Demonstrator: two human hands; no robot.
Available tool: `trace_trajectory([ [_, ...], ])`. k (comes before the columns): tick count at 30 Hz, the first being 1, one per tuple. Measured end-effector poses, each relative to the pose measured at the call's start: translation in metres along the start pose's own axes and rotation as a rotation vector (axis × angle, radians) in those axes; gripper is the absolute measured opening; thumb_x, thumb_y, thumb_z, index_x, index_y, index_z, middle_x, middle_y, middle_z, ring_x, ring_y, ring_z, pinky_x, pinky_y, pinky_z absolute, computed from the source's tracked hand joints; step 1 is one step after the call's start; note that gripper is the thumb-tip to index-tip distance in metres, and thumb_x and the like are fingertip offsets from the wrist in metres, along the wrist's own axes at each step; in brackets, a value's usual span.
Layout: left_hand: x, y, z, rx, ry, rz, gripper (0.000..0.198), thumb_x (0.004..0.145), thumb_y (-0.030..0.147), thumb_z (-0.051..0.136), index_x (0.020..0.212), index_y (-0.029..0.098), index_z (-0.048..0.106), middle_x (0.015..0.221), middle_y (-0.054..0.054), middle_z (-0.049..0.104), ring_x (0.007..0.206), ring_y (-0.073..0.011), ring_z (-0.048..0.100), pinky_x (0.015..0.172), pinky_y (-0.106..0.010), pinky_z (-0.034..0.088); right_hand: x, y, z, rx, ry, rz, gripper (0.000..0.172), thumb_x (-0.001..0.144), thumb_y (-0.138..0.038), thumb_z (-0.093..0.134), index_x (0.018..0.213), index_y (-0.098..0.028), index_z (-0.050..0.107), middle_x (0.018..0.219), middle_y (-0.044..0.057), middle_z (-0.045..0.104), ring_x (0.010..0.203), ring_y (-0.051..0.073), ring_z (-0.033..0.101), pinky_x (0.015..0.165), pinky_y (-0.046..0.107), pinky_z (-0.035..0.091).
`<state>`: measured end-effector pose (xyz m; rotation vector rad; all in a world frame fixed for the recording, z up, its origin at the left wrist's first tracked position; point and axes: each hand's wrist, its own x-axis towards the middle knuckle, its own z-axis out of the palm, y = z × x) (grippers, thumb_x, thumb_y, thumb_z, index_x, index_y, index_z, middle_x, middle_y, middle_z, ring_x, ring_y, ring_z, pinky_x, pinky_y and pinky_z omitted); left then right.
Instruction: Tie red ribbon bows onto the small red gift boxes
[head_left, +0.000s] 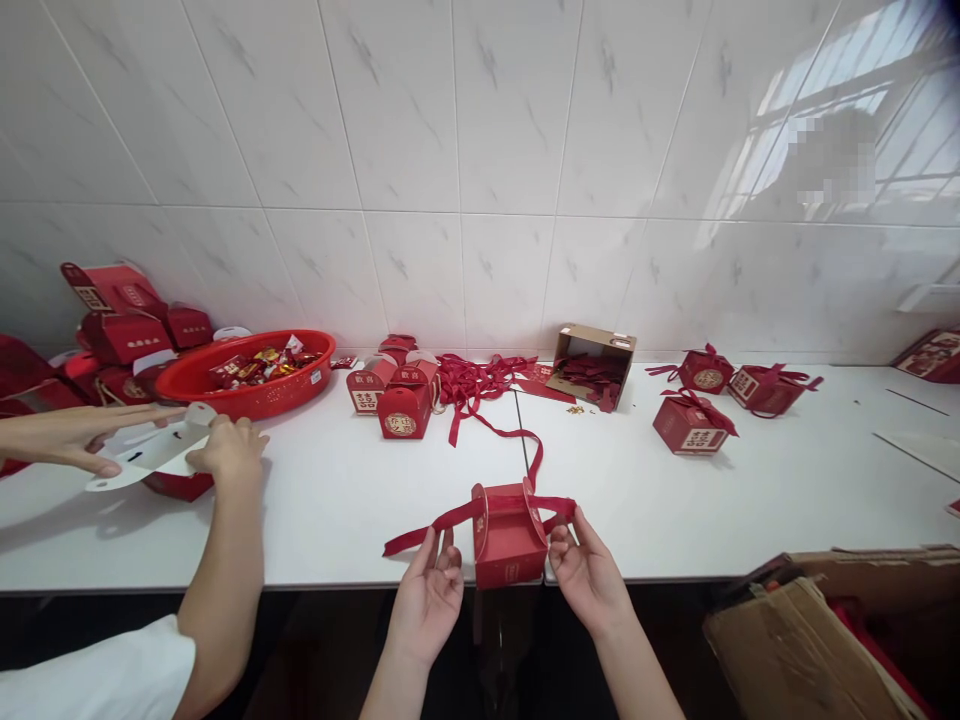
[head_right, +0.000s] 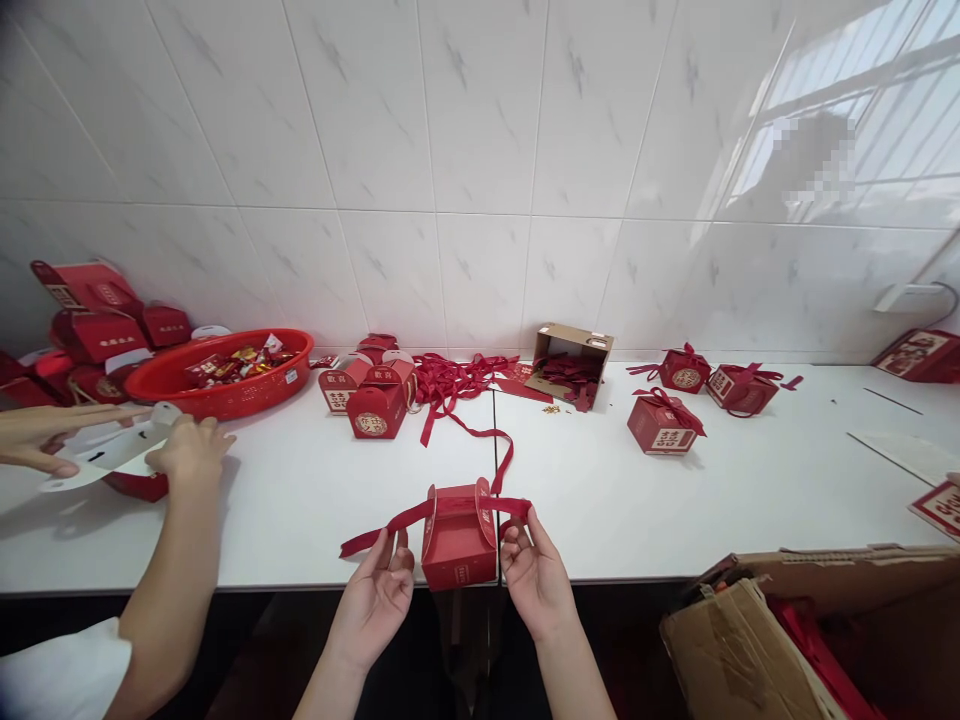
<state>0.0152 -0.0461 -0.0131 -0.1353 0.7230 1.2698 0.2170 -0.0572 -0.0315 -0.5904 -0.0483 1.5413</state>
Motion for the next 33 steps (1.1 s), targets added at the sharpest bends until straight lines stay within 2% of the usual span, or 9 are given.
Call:
trace_trajectory([
  [6, -0.001, 0.004, 0.001, -0.036, 0.035, 0.050, 0.010, 0.089, 0.014, 0.051, 0.088, 0.016, 0.060, 0.073, -0.002, 0.066, 0.054, -0.0083, 0.061, 0.038, -0.015, 0.043, -0.001, -0.001, -0.002, 0.039, -0.007, 0.010, 0.006, 0.077, -0.023, 0.070, 0.076, -0.022, 0.064, 0.065, -0.004, 0.059, 0.057, 0.006, 0.058, 0.049, 0.016, 0.052],
  [10, 0.001, 0.013, 0.006, 0.028, 0.034, 0.154, 0.009, 0.088, 0.012, 0.052, 0.087, 0.016, 0.061, 0.072, -0.001, 0.065, 0.052, -0.0076, 0.059, 0.038, -0.015, 0.043, 0.000, -0.005, -0.002, 0.022, 0.029, -0.033, 0.006, 0.076, -0.024, 0.070, 0.078, -0.022, 0.065, 0.065, -0.005, 0.061, 0.055, 0.006, 0.056, 0.048, 0.016, 0.051],
  [14, -0.002, 0.026, 0.020, 0.108, -0.006, 0.316, 0.012, 0.086, 0.011, 0.054, 0.089, 0.016, 0.064, 0.071, 0.002, 0.064, 0.052, -0.0061, 0.059, 0.040, -0.014, 0.043, -0.002, -0.016, 0.006, -0.079, 0.099, -0.235, 0.012, 0.071, -0.023, 0.074, 0.080, -0.023, 0.066, 0.068, -0.004, 0.062, 0.058, 0.008, 0.059, 0.050, 0.018, 0.051],
  [19, -0.011, 0.041, 0.047, 0.208, -0.076, 0.520, 0.010, 0.077, 0.022, 0.068, 0.086, 0.018, 0.067, 0.078, 0.003, 0.064, 0.060, -0.0066, 0.061, 0.046, -0.015, 0.044, -0.005, -0.035, 0.026, -0.275, 0.180, -0.559, 0.020, 0.065, -0.028, 0.078, 0.078, -0.020, 0.066, 0.080, -0.002, 0.066, 0.071, 0.012, 0.063, 0.064, 0.023, 0.055],
  [22, -0.016, 0.044, 0.063, 0.303, -0.133, 0.667, 0.021, 0.066, 0.027, 0.077, 0.082, 0.017, 0.068, 0.082, 0.002, 0.065, 0.067, -0.0084, 0.060, 0.048, -0.015, 0.044, -0.005, -0.045, 0.041, -0.364, 0.151, -0.696, 0.023, 0.065, -0.032, 0.078, 0.078, -0.018, 0.066, 0.078, 0.000, 0.064, 0.067, 0.011, 0.060, 0.062, 0.024, 0.053],
  [25, -0.021, 0.043, 0.077, 0.406, -0.163, 0.806, 0.022, 0.059, 0.025, 0.082, 0.075, 0.017, 0.068, 0.078, 0.000, 0.066, 0.069, -0.0100, 0.058, 0.050, -0.017, 0.044, -0.004, -0.053, 0.055, -0.496, 0.117, -0.827, 0.023, 0.068, -0.036, 0.074, 0.077, -0.017, 0.066, 0.076, 0.001, 0.063, 0.068, 0.012, 0.058, 0.061, 0.024, 0.051],
  [29, -0.029, 0.039, 0.093, 0.543, -0.234, 0.939, 0.021, 0.060, 0.024, 0.081, 0.076, 0.017, 0.070, 0.074, 0.000, 0.067, 0.066, -0.0099, 0.055, 0.051, -0.019, 0.043, -0.007, -0.058, 0.075, -0.695, 0.061, -0.981, 0.021, 0.071, -0.036, 0.072, 0.076, -0.016, 0.066, 0.069, -0.001, 0.059, 0.066, 0.012, 0.055, 0.063, 0.026, 0.049],
  [33, -0.033, 0.037, 0.105, 0.646, -0.304, 0.992, 0.019, 0.064, 0.026, 0.078, 0.078, 0.017, 0.072, 0.073, -0.001, 0.068, 0.062, -0.0090, 0.053, 0.050, -0.019, 0.042, -0.011, -0.058, 0.093, -0.871, -0.031, -1.036, 0.019, 0.076, -0.035, 0.068, 0.071, -0.017, 0.064, 0.066, -0.001, 0.058, 0.064, 0.012, 0.054, 0.060, 0.025, 0.047],
])
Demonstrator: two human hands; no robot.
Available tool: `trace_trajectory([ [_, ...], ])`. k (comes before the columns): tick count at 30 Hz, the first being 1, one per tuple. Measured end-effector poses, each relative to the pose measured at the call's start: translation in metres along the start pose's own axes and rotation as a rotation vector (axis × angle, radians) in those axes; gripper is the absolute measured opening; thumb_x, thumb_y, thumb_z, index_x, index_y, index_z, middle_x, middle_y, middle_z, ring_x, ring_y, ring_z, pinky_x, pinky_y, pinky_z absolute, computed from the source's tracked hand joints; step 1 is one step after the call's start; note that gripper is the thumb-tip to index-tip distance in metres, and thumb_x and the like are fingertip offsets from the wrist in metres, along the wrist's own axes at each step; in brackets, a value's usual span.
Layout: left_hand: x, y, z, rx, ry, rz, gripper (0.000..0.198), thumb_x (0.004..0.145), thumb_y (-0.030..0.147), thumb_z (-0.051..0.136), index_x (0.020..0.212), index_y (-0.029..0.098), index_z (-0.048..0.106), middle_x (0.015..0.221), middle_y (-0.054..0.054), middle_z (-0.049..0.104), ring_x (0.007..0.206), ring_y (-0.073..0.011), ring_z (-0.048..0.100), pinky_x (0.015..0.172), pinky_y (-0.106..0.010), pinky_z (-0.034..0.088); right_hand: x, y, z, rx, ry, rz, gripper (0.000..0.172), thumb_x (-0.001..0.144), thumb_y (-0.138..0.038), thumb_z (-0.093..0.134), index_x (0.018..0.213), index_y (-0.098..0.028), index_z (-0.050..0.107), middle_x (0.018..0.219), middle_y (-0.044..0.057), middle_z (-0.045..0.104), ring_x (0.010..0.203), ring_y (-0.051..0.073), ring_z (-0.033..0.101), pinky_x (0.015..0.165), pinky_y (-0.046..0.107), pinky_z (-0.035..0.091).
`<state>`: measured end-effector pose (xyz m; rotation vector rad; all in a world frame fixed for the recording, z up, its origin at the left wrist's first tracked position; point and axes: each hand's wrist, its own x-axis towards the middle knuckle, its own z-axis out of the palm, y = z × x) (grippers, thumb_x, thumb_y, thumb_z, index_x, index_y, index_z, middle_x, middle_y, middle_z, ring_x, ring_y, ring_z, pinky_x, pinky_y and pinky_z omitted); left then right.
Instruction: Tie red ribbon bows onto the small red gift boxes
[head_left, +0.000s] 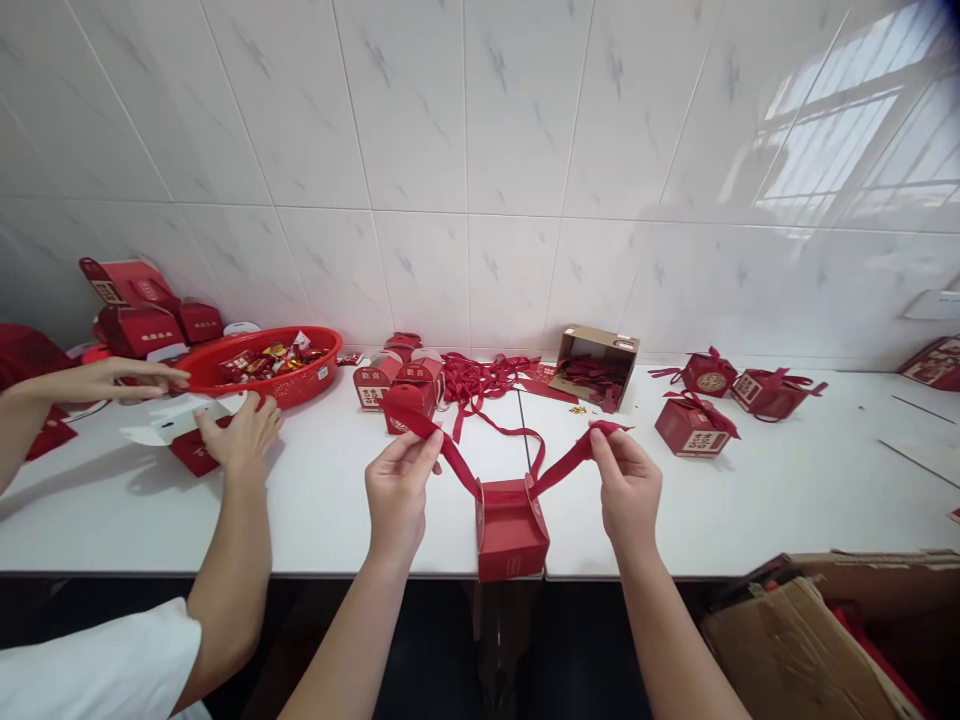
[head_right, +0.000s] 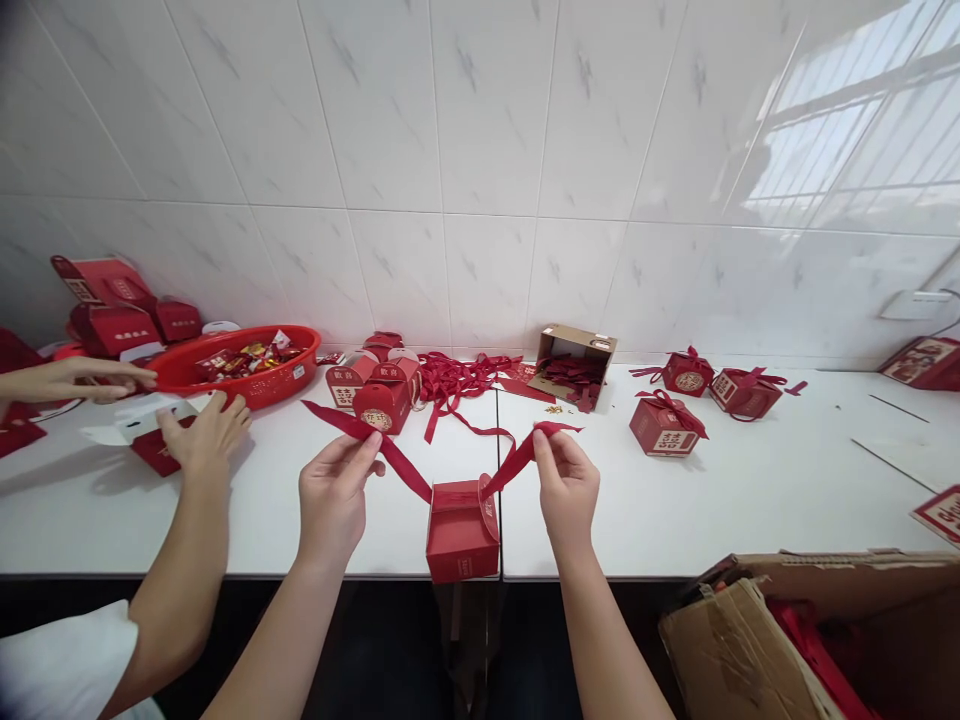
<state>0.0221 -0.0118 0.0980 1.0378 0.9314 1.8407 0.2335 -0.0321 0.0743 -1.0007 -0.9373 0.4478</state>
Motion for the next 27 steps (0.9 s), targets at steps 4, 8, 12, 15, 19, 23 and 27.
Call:
trace_trajectory([
  [4, 0.003, 0.005, 0.005, 0.027, -0.007, 0.016, 0.019, 0.064, 0.028, 0.078, 0.076, 0.016, 0.072, 0.073, -0.002, 0.067, 0.064, -0.0100, 0.054, 0.051, -0.019, 0.043, 0.002, -0.005, 0.008, -0.052, -0.053, -0.070, 0.017, 0.075, -0.033, 0.068, 0.081, -0.017, 0.067, 0.077, 0.004, 0.065, 0.070, 0.016, 0.058, 0.064, 0.029, 0.049],
  [8, 0.005, 0.009, 0.008, 0.046, -0.013, 0.047, 0.020, 0.064, 0.031, 0.078, 0.075, 0.016, 0.072, 0.070, -0.001, 0.066, 0.060, -0.0088, 0.052, 0.052, -0.019, 0.043, 0.002, -0.007, 0.011, -0.070, -0.091, -0.094, 0.016, 0.077, -0.031, 0.067, 0.086, -0.017, 0.067, 0.074, 0.003, 0.063, 0.066, 0.015, 0.057, 0.062, 0.029, 0.049],
  [12, 0.008, 0.014, 0.010, 0.054, -0.026, 0.069, 0.019, 0.064, 0.032, 0.078, 0.072, 0.015, 0.071, 0.067, 0.000, 0.065, 0.058, -0.0085, 0.052, 0.052, -0.020, 0.042, 0.002, -0.011, 0.012, -0.071, -0.105, -0.143, 0.013, 0.078, -0.030, 0.066, 0.079, -0.018, 0.069, 0.085, 0.006, 0.066, 0.077, 0.018, 0.060, 0.067, 0.030, 0.051],
  [15, 0.009, 0.017, 0.013, 0.065, -0.046, 0.079, 0.018, 0.066, 0.031, 0.077, 0.073, 0.016, 0.072, 0.067, 0.000, 0.065, 0.060, -0.0088, 0.053, 0.053, -0.019, 0.042, 0.003, -0.011, 0.012, -0.013, -0.126, -0.086, 0.014, 0.076, -0.029, 0.069, 0.086, -0.019, 0.069, 0.088, 0.006, 0.067, 0.080, 0.019, 0.062, 0.069, 0.031, 0.052],
  [19, 0.010, 0.020, 0.016, 0.057, -0.040, 0.087, 0.017, 0.065, 0.031, 0.077, 0.073, 0.016, 0.073, 0.066, 0.000, 0.065, 0.059, -0.0089, 0.054, 0.052, -0.019, 0.042, 0.005, -0.011, 0.012, 0.064, -0.143, 0.023, 0.019, 0.077, -0.032, 0.068, 0.090, -0.019, 0.069, 0.080, 0.004, 0.070, 0.074, 0.018, 0.064, 0.069, 0.033, 0.054],
  [23, 0.010, 0.021, 0.019, 0.053, -0.044, 0.077, 0.020, 0.063, 0.031, 0.078, 0.074, 0.016, 0.072, 0.064, 0.000, 0.066, 0.060, -0.0106, 0.057, 0.056, -0.021, 0.044, 0.008, -0.019, 0.016, 0.098, -0.154, 0.011, 0.018, 0.078, -0.033, 0.067, 0.087, -0.019, 0.069, 0.076, 0.004, 0.070, 0.072, 0.018, 0.065, 0.068, 0.033, 0.053],
  [27, 0.011, 0.020, 0.024, 0.062, -0.083, 0.039, 0.022, 0.066, 0.035, 0.076, 0.076, 0.015, 0.072, 0.073, -0.004, 0.070, 0.071, -0.0151, 0.063, 0.067, -0.025, 0.048, 0.010, -0.028, 0.023, 0.100, -0.164, -0.038, 0.015, 0.078, -0.032, 0.066, 0.085, -0.019, 0.070, 0.083, 0.004, 0.070, 0.076, 0.018, 0.064, 0.068, 0.031, 0.053],
])
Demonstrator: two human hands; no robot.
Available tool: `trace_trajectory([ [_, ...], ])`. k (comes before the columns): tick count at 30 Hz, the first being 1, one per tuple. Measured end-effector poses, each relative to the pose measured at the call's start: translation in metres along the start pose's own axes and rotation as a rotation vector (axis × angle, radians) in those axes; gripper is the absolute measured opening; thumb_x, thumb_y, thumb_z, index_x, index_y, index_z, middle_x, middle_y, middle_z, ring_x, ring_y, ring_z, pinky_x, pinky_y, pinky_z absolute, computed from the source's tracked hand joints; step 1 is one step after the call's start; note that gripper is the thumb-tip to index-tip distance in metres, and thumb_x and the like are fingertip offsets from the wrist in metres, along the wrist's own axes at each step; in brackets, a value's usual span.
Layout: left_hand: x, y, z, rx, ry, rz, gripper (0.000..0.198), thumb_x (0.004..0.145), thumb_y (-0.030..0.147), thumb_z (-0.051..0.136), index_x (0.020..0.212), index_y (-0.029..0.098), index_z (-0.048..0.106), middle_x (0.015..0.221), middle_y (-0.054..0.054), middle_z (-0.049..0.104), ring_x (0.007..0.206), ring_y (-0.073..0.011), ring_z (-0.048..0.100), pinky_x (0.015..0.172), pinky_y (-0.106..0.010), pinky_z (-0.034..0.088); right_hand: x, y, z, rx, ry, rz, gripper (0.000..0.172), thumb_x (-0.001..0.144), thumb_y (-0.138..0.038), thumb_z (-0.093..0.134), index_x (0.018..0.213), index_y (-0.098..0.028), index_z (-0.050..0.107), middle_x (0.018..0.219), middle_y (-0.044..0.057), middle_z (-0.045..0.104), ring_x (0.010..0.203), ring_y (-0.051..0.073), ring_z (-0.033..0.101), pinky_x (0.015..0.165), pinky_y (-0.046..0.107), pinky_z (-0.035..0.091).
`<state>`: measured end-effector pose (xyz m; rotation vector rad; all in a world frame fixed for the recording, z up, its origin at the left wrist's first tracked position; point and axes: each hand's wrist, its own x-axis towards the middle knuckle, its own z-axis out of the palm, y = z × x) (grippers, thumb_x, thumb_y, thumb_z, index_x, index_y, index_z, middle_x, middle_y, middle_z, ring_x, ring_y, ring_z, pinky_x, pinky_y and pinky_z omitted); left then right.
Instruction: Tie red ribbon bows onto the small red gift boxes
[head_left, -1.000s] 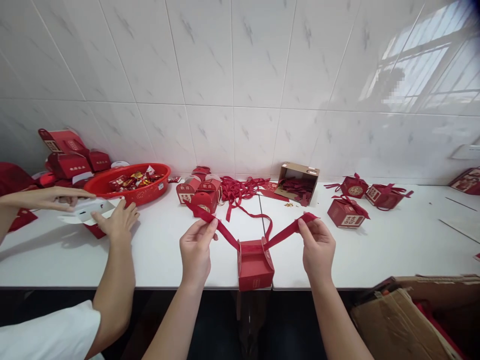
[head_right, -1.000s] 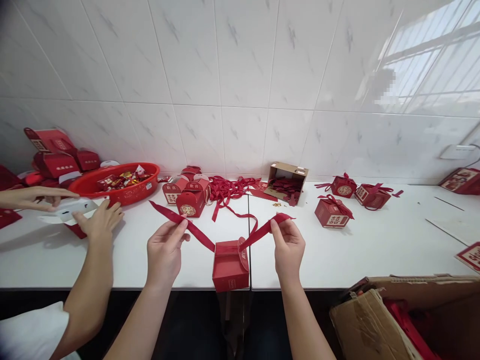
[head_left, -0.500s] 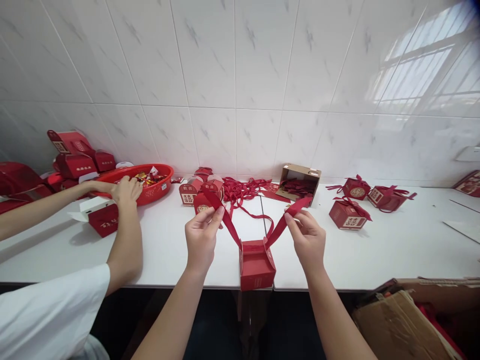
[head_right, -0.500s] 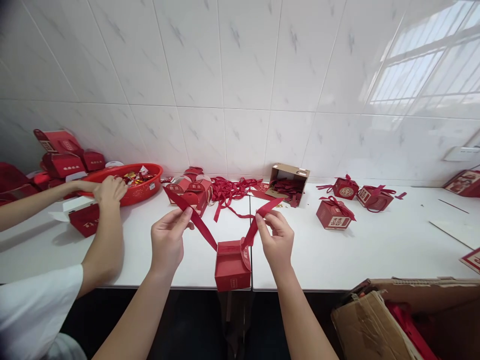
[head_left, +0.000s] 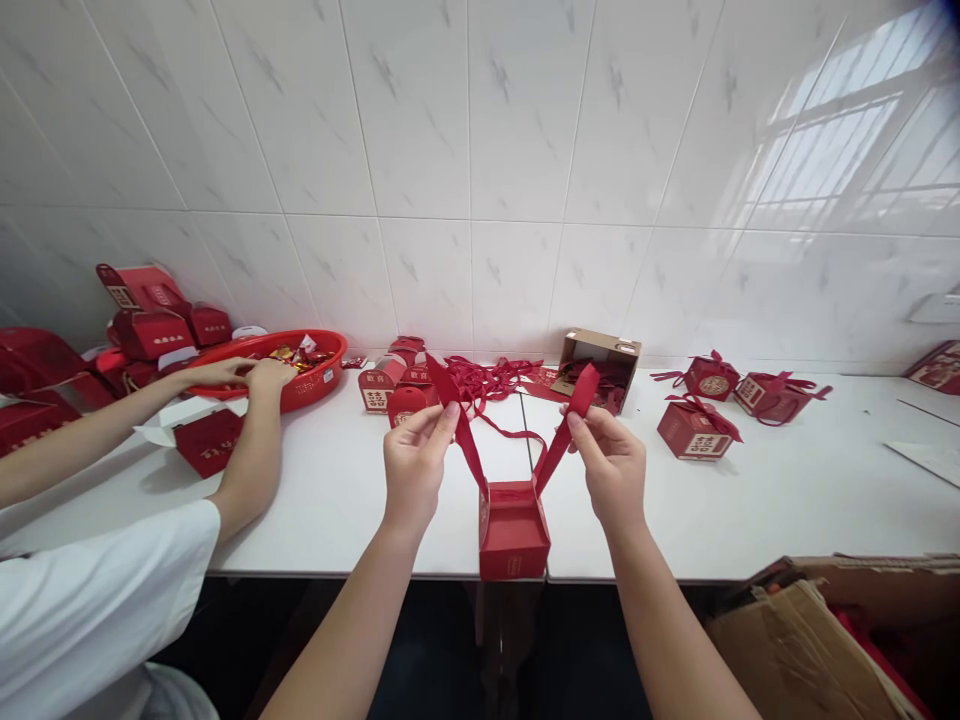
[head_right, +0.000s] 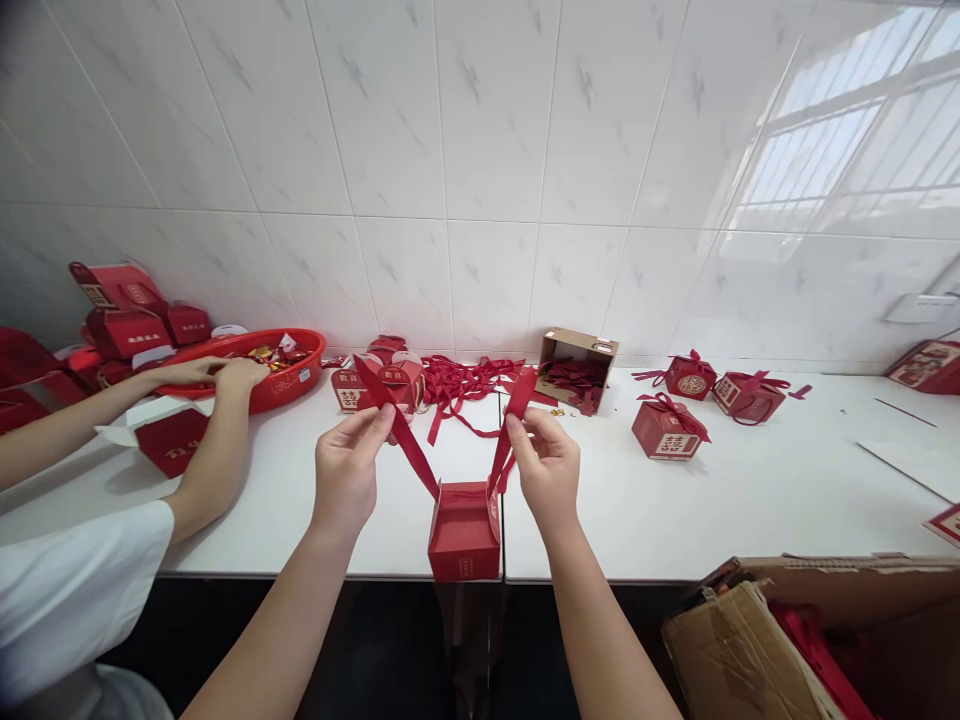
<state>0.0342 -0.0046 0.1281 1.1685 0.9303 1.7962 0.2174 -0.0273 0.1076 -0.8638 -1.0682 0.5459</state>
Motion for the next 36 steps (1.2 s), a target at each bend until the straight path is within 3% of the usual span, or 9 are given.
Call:
trace_trajectory([
  [6, 0.000, -0.003, 0.010, -0.024, -0.098, -0.027, 0.023, 0.068, 0.037, 0.074, 0.075, 0.015, 0.072, 0.072, -0.004, 0.070, 0.073, -0.0167, 0.064, 0.070, -0.027, 0.048, 0.004, -0.006, 0.007, 0.122, -0.055, 0.026, 0.012, 0.079, -0.031, 0.066, 0.085, -0.021, 0.070, 0.081, 0.003, 0.070, 0.075, 0.017, 0.065, 0.069, 0.031, 0.053],
  [18, -0.005, -0.008, 0.012, 0.081, -0.077, 0.053, 0.022, 0.069, 0.036, 0.074, 0.077, 0.016, 0.073, 0.074, -0.004, 0.071, 0.072, -0.0160, 0.063, 0.070, -0.026, 0.049, 0.011, -0.006, 0.011, 0.195, -0.084, 0.003, 0.014, 0.078, -0.034, 0.066, 0.085, -0.023, 0.069, 0.080, 0.002, 0.068, 0.074, 0.017, 0.062, 0.069, 0.032, 0.051],
  [26, -0.010, -0.004, 0.012, 0.103, -0.170, 0.055, 0.022, 0.075, 0.037, 0.069, 0.083, 0.017, 0.072, 0.080, -0.006, 0.073, 0.079, -0.0185, 0.065, 0.079, -0.030, 0.050, 0.010, -0.007, 0.012, 0.227, -0.105, 0.016, 0.013, 0.078, -0.035, 0.067, 0.085, -0.023, 0.069, 0.080, 0.002, 0.067, 0.074, 0.016, 0.062, 0.069, 0.032, 0.052],
  [32, -0.012, 0.001, 0.011, 0.156, -0.263, 0.055, 0.022, 0.075, 0.038, 0.068, 0.078, 0.017, 0.072, 0.073, -0.006, 0.071, 0.075, -0.0196, 0.065, 0.080, -0.032, 0.049, 0.009, -0.009, 0.014, 0.216, -0.116, 0.029, 0.016, 0.078, -0.036, 0.065, 0.084, -0.022, 0.066, 0.076, 0.002, 0.066, 0.070, 0.017, 0.063, 0.067, 0.032, 0.052],
  [36, -0.011, 0.007, 0.009, 0.213, -0.438, 0.083, 0.018, 0.075, 0.035, 0.068, 0.070, 0.019, 0.071, 0.059, -0.003, 0.065, 0.063, -0.0172, 0.060, 0.068, -0.029, 0.048, 0.006, -0.014, 0.017, 0.159, -0.164, 0.052, 0.015, 0.080, -0.034, 0.063, 0.089, -0.021, 0.064, 0.074, 0.001, 0.066, 0.049, 0.010, 0.055, 0.052, 0.027, 0.049],
])
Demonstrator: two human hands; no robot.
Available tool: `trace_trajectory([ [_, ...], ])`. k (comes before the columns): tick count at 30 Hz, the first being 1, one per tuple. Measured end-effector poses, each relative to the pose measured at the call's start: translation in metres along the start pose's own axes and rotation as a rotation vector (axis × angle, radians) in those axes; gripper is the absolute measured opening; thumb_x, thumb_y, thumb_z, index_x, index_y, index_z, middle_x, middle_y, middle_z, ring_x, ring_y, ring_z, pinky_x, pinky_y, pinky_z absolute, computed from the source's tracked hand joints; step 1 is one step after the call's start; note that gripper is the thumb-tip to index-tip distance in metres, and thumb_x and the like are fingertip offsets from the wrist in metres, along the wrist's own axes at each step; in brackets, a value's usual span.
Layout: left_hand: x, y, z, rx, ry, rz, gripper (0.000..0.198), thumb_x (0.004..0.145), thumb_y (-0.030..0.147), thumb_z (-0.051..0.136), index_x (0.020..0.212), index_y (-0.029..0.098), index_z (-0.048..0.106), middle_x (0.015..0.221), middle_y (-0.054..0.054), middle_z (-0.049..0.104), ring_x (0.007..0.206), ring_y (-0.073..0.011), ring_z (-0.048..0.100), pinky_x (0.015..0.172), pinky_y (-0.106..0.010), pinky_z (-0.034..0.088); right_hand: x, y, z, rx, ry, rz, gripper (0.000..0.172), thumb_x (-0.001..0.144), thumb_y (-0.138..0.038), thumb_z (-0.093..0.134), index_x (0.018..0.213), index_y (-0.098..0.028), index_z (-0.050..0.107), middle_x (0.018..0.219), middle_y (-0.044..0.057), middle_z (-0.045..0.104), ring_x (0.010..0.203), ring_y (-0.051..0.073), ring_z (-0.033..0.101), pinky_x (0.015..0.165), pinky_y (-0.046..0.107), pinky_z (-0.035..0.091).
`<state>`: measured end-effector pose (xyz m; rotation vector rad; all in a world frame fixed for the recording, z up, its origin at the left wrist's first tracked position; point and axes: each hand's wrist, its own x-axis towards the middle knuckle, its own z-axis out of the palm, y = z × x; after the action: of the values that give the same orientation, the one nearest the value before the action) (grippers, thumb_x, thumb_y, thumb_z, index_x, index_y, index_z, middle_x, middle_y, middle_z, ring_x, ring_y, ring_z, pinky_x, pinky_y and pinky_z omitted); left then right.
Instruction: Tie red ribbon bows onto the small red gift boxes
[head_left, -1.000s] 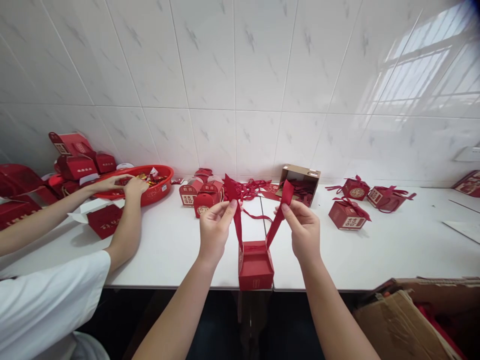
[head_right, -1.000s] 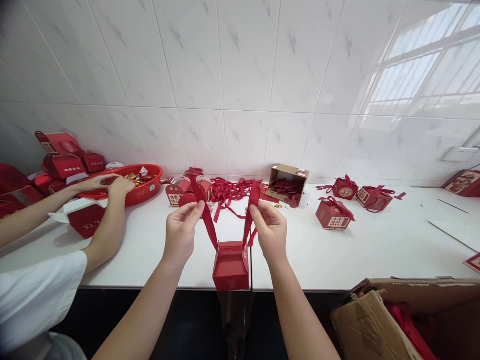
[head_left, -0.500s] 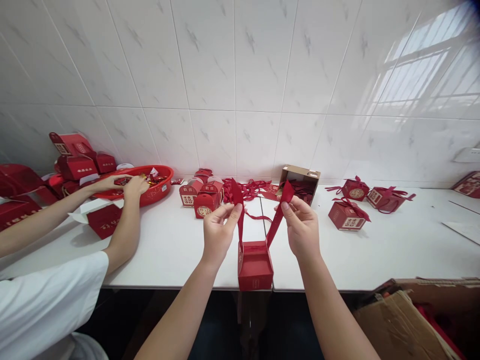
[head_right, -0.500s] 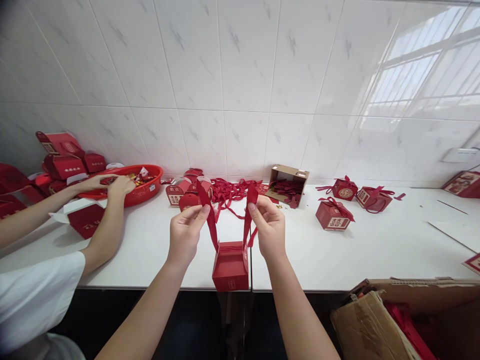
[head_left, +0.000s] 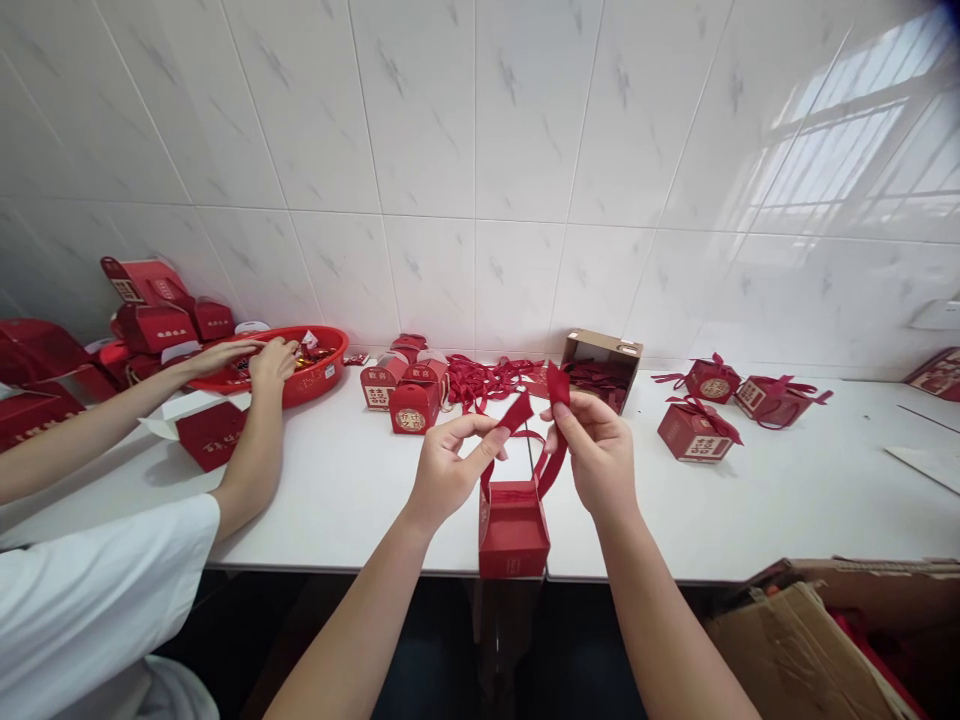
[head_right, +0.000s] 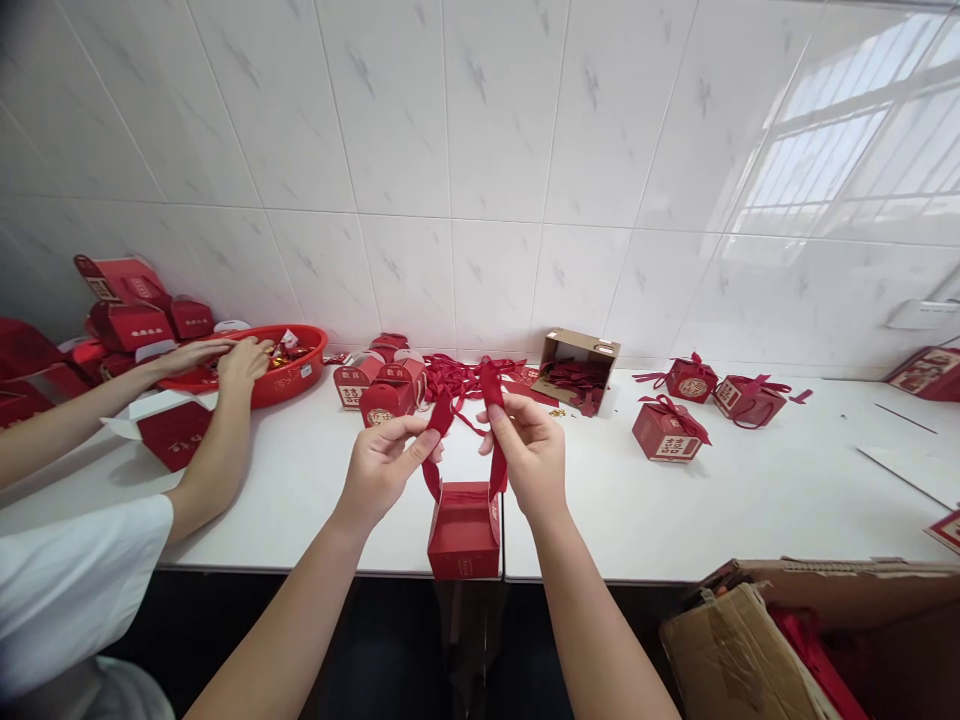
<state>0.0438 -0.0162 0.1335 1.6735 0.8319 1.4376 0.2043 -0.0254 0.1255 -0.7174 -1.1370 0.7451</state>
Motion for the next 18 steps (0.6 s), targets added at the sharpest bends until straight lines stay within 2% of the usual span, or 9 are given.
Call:
trace_trajectory([
  [2, 0.001, 0.003, -0.001, 0.057, -0.071, 0.026, 0.016, 0.075, 0.034, 0.067, 0.069, 0.019, 0.071, 0.058, -0.002, 0.064, 0.060, -0.0165, 0.058, 0.062, -0.028, 0.048, -0.003, -0.003, 0.001, -0.082, -0.048, -0.014, 0.016, 0.080, -0.033, 0.062, 0.090, -0.020, 0.066, 0.072, 0.001, 0.065, 0.049, 0.011, 0.054, 0.049, 0.026, 0.047],
  [5, 0.002, 0.006, -0.002, 0.137, -0.109, 0.071, 0.015, 0.076, 0.033, 0.065, 0.073, 0.020, 0.072, 0.064, -0.003, 0.066, 0.061, -0.0165, 0.058, 0.059, -0.027, 0.047, -0.007, -0.005, 0.001, -0.158, -0.200, -0.100, 0.018, 0.081, -0.032, 0.060, 0.093, -0.021, 0.069, 0.080, 0.004, 0.066, 0.070, 0.017, 0.061, 0.061, 0.030, 0.052],
  [7, 0.003, 0.006, -0.002, 0.162, -0.126, 0.085, 0.015, 0.076, 0.033, 0.065, 0.073, 0.020, 0.073, 0.067, -0.004, 0.068, 0.062, -0.0166, 0.059, 0.060, -0.027, 0.047, -0.008, -0.005, 0.000, -0.160, -0.285, -0.140, 0.021, 0.081, -0.031, 0.061, 0.098, -0.022, 0.069, 0.086, 0.005, 0.064, 0.077, 0.018, 0.061, 0.064, 0.031, 0.052],
  [11, 0.003, 0.002, -0.004, 0.189, -0.170, 0.050, 0.017, 0.078, 0.033, 0.063, 0.076, 0.020, 0.074, 0.068, -0.004, 0.069, 0.062, -0.0168, 0.060, 0.059, -0.026, 0.047, -0.007, -0.001, -0.006, -0.203, -0.345, -0.175, 0.016, 0.084, -0.027, 0.058, 0.096, -0.024, 0.070, 0.080, 0.003, 0.062, 0.071, 0.015, 0.060, 0.060, 0.028, 0.051],
  [14, 0.002, -0.002, -0.006, 0.215, -0.191, 0.025, 0.022, 0.080, 0.035, 0.059, 0.081, 0.020, 0.075, 0.070, -0.005, 0.070, 0.064, -0.0180, 0.060, 0.058, -0.027, 0.046, -0.004, 0.002, -0.010, -0.282, -0.439, -0.151, 0.021, 0.089, -0.029, 0.051, 0.097, -0.024, 0.069, 0.075, 0.003, 0.064, 0.062, 0.013, 0.058, 0.054, 0.026, 0.050],
  [16, 0.001, -0.004, -0.007, 0.205, -0.198, 0.008, 0.023, 0.081, 0.036, 0.058, 0.080, 0.020, 0.075, 0.071, -0.006, 0.070, 0.065, -0.0185, 0.060, 0.059, -0.027, 0.046, -0.003, 0.004, -0.011, -0.320, -0.408, -0.103, 0.023, 0.089, -0.031, 0.050, 0.099, -0.022, 0.068, 0.073, 0.003, 0.065, 0.059, 0.013, 0.057, 0.052, 0.025, 0.049],
  [18, 0.000, -0.004, -0.007, 0.200, -0.194, 0.008, 0.024, 0.081, 0.035, 0.058, 0.078, 0.019, 0.075, 0.070, -0.006, 0.070, 0.065, -0.0184, 0.060, 0.059, -0.027, 0.047, -0.002, 0.006, -0.010, -0.336, -0.282, -0.076, 0.022, 0.087, -0.031, 0.051, 0.097, -0.020, 0.068, 0.073, 0.003, 0.066, 0.063, 0.015, 0.059, 0.057, 0.027, 0.050],
])
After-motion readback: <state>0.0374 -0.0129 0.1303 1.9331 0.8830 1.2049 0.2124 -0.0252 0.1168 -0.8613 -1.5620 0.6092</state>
